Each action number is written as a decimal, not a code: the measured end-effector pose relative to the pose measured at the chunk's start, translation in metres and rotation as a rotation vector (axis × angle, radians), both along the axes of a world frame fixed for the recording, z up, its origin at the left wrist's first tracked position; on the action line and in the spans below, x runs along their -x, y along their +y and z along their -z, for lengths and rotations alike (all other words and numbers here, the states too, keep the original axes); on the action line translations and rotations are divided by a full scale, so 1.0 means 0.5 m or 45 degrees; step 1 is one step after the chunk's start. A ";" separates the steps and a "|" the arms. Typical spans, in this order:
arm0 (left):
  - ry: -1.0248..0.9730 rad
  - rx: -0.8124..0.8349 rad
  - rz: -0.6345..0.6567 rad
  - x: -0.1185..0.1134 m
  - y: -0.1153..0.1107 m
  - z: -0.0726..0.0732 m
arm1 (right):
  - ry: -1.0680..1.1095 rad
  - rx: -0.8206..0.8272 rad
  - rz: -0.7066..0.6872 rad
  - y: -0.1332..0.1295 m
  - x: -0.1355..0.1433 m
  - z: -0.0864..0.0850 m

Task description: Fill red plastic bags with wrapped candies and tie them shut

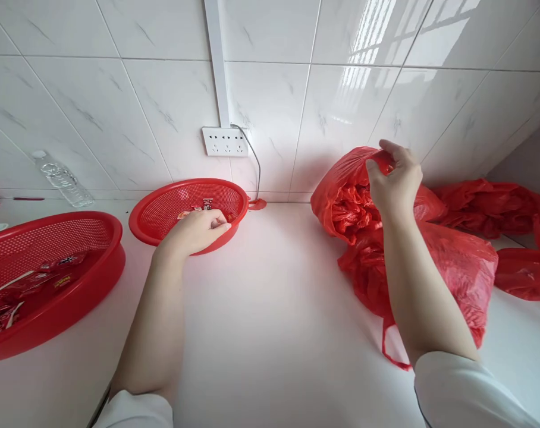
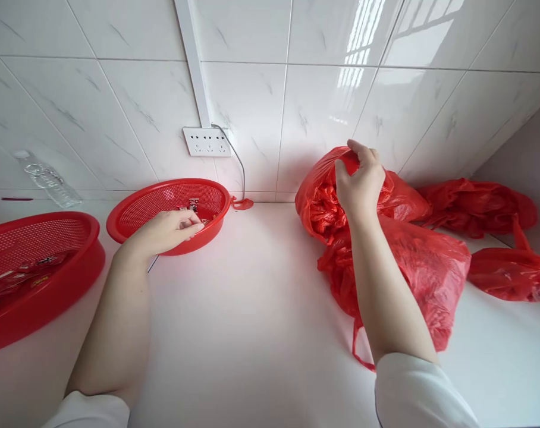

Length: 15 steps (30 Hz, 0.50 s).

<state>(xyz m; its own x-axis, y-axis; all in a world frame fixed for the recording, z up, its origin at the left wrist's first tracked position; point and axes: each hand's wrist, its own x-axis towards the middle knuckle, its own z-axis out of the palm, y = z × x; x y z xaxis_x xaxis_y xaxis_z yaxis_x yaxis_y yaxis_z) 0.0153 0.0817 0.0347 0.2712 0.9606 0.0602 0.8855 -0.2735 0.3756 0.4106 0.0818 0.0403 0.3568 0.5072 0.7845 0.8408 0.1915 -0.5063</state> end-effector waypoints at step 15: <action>0.045 0.081 0.116 -0.043 0.008 0.031 | 0.386 -0.089 -0.268 0.153 -0.080 -0.056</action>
